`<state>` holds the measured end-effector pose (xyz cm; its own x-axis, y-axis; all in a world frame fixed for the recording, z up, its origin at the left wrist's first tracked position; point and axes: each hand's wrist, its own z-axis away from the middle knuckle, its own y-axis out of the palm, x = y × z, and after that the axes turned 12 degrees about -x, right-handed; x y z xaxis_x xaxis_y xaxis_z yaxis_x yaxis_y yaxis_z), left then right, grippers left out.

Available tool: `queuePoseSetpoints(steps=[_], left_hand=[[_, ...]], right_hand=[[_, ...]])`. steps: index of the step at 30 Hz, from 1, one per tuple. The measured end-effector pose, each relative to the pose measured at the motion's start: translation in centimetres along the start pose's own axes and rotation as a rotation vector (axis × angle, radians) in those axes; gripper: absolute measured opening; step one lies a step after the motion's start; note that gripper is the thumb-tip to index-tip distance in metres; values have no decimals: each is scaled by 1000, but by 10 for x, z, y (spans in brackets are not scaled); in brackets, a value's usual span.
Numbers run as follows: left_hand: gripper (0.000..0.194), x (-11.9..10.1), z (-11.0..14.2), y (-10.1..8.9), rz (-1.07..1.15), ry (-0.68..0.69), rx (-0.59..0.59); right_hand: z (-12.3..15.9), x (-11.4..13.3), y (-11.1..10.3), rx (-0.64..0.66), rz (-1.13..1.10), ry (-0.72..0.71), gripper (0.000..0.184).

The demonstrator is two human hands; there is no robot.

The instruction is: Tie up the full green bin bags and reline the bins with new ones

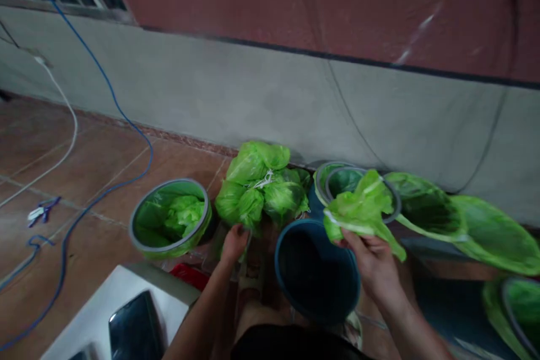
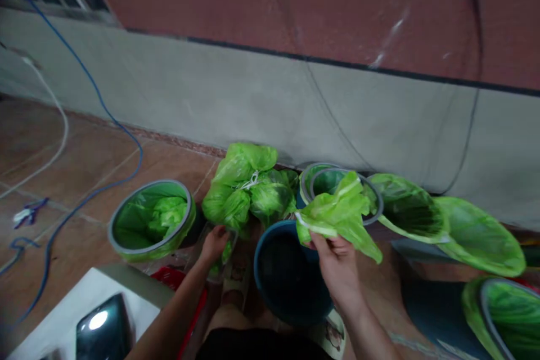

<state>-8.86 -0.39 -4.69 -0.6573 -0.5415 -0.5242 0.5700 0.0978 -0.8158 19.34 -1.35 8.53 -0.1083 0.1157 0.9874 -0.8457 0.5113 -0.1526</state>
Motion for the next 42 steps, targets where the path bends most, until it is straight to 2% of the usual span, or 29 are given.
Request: queuePoseSetpoints(steps=[1, 3, 4, 6, 9, 13, 15, 16, 18, 21, 25, 28, 31, 34, 37, 39, 42], left_hand=[[38, -23, 12, -10, 77, 93, 54], [63, -73, 42, -32, 421, 400, 271], [73, -97, 59, -42, 521, 520, 377], [84, -139, 91, -60, 626, 611, 530], [84, -183, 126, -75, 793, 566, 716], [58, -214, 147, -83, 955, 329, 851], [41, -225, 154, -82, 1025, 174, 812], [35, -230, 157, -79, 1062, 120, 748], [26, -235, 161, -72, 1126, 95, 553], [18, -232, 158, -60, 1168, 178, 259], [16, -217, 136, -58, 1138, 267, -22], [21, -208, 118, -65, 1026, 408, -185], [29, -201, 112, -72, 835, 557, -241], [41, -197, 117, -78, 714, 700, -250], [44, -195, 125, -81, 643, 820, -204], [42, -194, 129, -81, 611, 892, -168], [39, -196, 134, -80, 586, 966, -137]], right_hand=[[3, 2, -1, 16, 16, -51, 25], [10, 9, -3, 54, 76, -165, 25], [14, 12, -5, 71, 117, -227, 23], [22, 19, -9, 90, 181, -353, 20], [32, 27, -21, 39, 201, -490, 19], [39, 35, -40, -66, 186, -578, 19], [43, 40, -47, -86, 239, -592, 20], [45, 43, -50, -86, 286, -588, 20], [51, 46, -55, -50, 431, -560, 19], [61, 43, -62, 63, 715, -474, 15], [70, 23, -75, 261, 1052, -307, 12], [70, 12, -87, 255, 1124, -237, 11], [65, 15, -93, 133, 957, -325, 17], [61, 29, -91, 92, 586, -374, 30], [59, 42, -84, -36, 258, -428, 25], [56, 46, -79, -152, 216, -525, 22], [53, 45, -74, -127, 296, -645, 23]])
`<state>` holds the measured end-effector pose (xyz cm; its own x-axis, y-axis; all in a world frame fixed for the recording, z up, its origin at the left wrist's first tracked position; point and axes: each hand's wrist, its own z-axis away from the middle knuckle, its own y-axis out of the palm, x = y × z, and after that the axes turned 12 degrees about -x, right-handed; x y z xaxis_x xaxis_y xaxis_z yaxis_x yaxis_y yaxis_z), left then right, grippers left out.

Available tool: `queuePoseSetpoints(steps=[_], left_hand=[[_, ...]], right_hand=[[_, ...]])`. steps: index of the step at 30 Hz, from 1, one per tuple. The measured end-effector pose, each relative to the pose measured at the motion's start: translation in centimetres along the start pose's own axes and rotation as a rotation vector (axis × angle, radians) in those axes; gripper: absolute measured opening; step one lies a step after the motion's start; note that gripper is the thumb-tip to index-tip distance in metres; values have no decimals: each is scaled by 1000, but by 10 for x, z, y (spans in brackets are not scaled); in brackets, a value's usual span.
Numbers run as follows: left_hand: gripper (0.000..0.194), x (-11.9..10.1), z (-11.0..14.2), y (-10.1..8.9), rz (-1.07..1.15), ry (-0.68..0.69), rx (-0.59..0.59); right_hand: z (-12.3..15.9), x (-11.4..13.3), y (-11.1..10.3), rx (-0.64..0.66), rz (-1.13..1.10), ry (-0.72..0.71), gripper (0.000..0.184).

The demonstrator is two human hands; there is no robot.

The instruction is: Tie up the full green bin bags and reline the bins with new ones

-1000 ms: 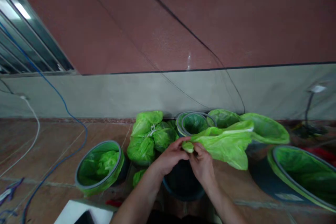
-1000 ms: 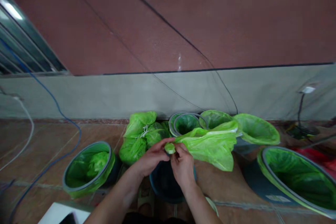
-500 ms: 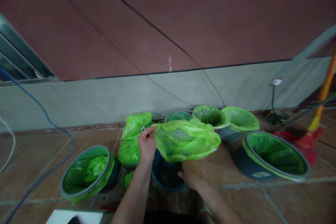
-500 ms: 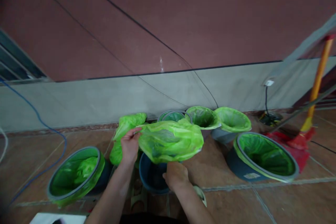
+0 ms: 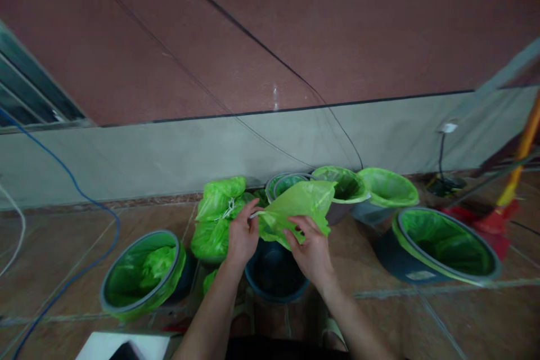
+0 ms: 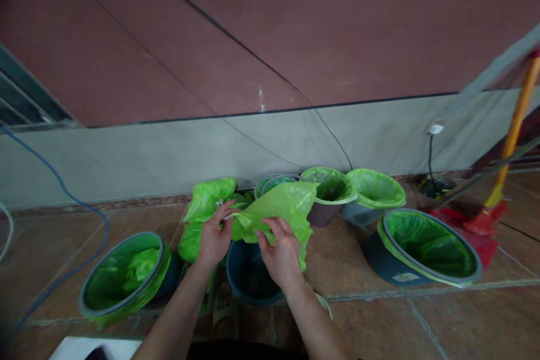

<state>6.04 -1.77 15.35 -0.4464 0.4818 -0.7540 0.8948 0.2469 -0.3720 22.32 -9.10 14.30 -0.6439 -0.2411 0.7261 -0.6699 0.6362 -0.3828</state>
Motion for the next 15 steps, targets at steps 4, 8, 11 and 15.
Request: queuePoseSetpoints(steps=[4, 8, 11, 15], left_hand=[[33, -6, 3, 5, -24, 72, 64], [29, -14, 7, 9, -55, 180, 128], [30, -16, 8, 13, -84, 244, 155], [32, -11, 5, 19, -134, 247, 114]], right_hand=[[1, -5, 8, 43, 63, -66, 28], [-1, -8, 11, 30, 69, -57, 31], [-4, -10, 11, 21, 23, -71, 24], [-8, -12, 10, -37, -10, -32, 5]])
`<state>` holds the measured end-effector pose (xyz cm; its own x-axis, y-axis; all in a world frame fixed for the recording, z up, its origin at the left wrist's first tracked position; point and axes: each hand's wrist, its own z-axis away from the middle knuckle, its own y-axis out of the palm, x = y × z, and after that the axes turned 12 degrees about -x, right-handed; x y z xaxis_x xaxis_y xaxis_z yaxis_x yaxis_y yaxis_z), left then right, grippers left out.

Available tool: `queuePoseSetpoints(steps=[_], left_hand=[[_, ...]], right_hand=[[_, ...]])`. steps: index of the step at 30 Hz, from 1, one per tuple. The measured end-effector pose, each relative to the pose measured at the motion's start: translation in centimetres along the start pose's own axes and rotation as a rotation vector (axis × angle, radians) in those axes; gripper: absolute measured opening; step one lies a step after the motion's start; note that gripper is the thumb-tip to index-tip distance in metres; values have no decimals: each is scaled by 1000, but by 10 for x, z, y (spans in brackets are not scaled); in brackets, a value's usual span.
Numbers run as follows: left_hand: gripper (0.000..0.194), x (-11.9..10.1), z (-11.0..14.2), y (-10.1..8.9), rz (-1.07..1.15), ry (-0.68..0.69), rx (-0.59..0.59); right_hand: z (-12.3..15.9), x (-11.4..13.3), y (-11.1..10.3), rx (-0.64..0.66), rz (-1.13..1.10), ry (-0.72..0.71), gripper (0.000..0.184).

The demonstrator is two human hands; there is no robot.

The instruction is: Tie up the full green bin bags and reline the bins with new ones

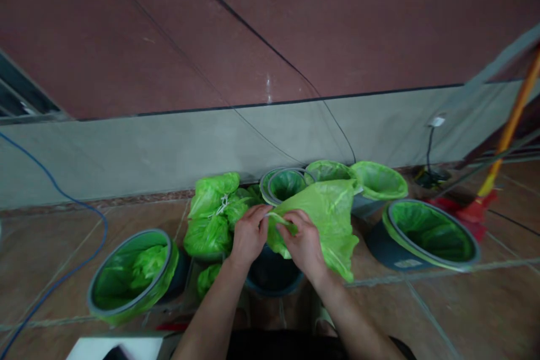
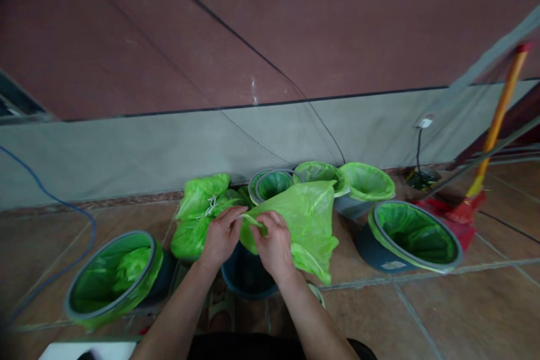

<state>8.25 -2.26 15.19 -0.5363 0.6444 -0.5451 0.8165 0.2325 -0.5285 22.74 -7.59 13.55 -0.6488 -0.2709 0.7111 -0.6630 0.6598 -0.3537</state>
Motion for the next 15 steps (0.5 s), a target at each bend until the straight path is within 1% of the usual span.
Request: queuePoseSetpoints(steps=[1, 4, 10, 15], left_hand=[[33, 2, -1, 2, -18, -10, -17], [34, 7, -3, 6, -80, -44, -63], [33, 19, -8, 10, -171, -113, -113], [29, 29, -14, 7, -236, -170, -145]], right_hand=[[-1, -1, -1, -25, 2, 24, 3], [-4, -3, -5, -99, 37, 58, 10], [-13, -8, -11, -212, 100, -12, 17], [-21, -9, -15, -282, 116, -36, 19]])
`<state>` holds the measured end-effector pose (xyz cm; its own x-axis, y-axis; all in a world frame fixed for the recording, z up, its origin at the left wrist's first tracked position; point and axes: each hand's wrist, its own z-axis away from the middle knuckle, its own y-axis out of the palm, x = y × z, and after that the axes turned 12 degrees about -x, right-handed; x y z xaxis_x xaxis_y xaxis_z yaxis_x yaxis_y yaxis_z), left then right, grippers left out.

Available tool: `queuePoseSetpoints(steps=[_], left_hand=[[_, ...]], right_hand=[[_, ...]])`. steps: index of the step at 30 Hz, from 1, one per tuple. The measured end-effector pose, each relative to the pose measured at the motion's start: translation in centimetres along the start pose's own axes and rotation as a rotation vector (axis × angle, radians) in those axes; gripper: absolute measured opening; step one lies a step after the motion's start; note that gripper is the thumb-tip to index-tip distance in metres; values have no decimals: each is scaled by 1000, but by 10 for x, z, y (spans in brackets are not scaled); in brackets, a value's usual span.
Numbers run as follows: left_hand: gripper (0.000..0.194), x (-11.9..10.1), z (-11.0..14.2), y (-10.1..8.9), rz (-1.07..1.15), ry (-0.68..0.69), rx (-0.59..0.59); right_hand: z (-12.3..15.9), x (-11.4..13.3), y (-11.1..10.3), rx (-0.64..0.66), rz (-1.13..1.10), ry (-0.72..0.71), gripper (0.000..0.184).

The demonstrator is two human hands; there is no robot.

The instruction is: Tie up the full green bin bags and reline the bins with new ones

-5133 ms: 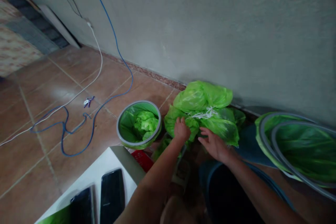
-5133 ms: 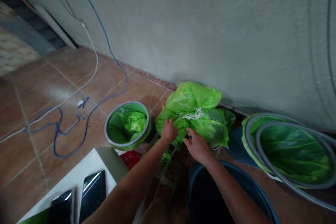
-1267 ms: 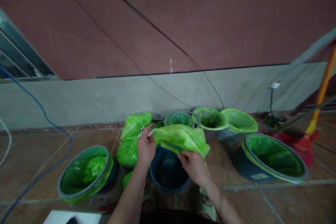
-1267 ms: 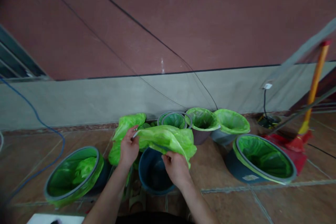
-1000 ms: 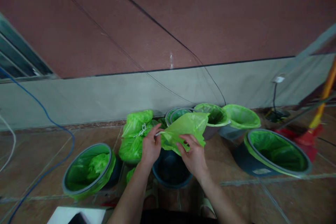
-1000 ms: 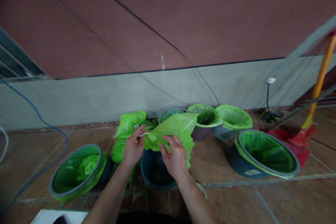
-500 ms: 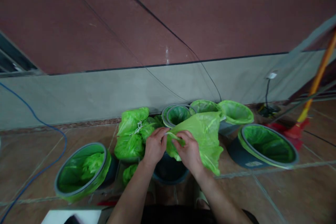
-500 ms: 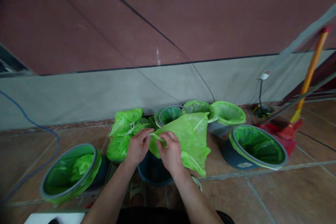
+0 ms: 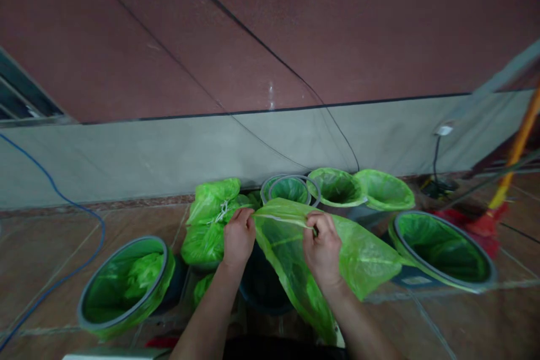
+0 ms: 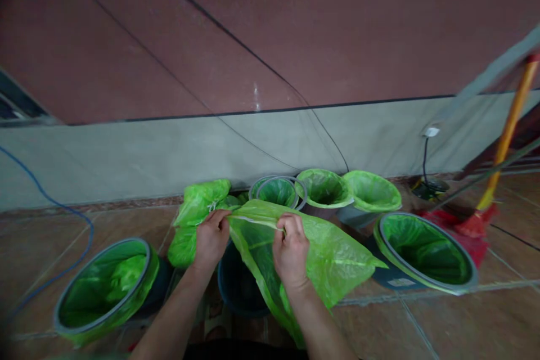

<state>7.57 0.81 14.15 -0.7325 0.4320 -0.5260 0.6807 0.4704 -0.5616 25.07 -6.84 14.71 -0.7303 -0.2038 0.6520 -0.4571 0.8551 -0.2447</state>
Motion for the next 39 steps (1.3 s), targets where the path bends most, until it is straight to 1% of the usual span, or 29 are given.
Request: queuePoseSetpoints(steps=[2, 5, 8, 10, 12, 13, 16, 19, 21, 25, 28, 32, 35, 39], left_hand=[[27, 2, -3, -2, -25, -13, -24], [24, 2, -6, -4, -61, -23, -99], [22, -1, -6, -5, -82, 8, -176], [21, -6, -4, -4, -69, 40, -193], [22, -15, 1, -2, -26, 68, -170], [23, -20, 5, 0, 4, 82, -147], [24, -36, 18, 7, 104, 116, -62], [25, -47, 28, 13, 193, 116, 2], [27, -50, 32, 16, 245, 92, 38], [34, -54, 31, 15, 351, -9, 99], [28, -56, 30, 14, 424, -61, 119], [20, -58, 31, 18, 470, -87, 143], [22, -54, 31, 22, 448, -120, 142], [31, -43, 28, 26, 316, -115, 97]], right_hand=[[-2, -2, -1, -6, 7, -6, 19], [-4, -6, -2, -12, 42, -6, 19], [-4, -6, -2, -11, 177, -47, 20], [-1, -1, 0, 3, 297, -121, 30], [4, 6, 4, 35, 359, -204, 41], [7, 10, 6, 60, 363, -236, 42], [14, 16, 12, 131, 335, -275, 34], [15, 14, 15, 145, 280, -254, 24], [15, 10, 15, 152, 201, -235, 24], [15, 8, 12, 169, 42, -199, 27], [15, 11, 10, 166, -22, -203, 27], [15, 15, 10, 152, -82, -211, 27], [14, 16, 9, 134, -95, -221, 27], [10, 15, 4, 87, -85, -233, 28]])
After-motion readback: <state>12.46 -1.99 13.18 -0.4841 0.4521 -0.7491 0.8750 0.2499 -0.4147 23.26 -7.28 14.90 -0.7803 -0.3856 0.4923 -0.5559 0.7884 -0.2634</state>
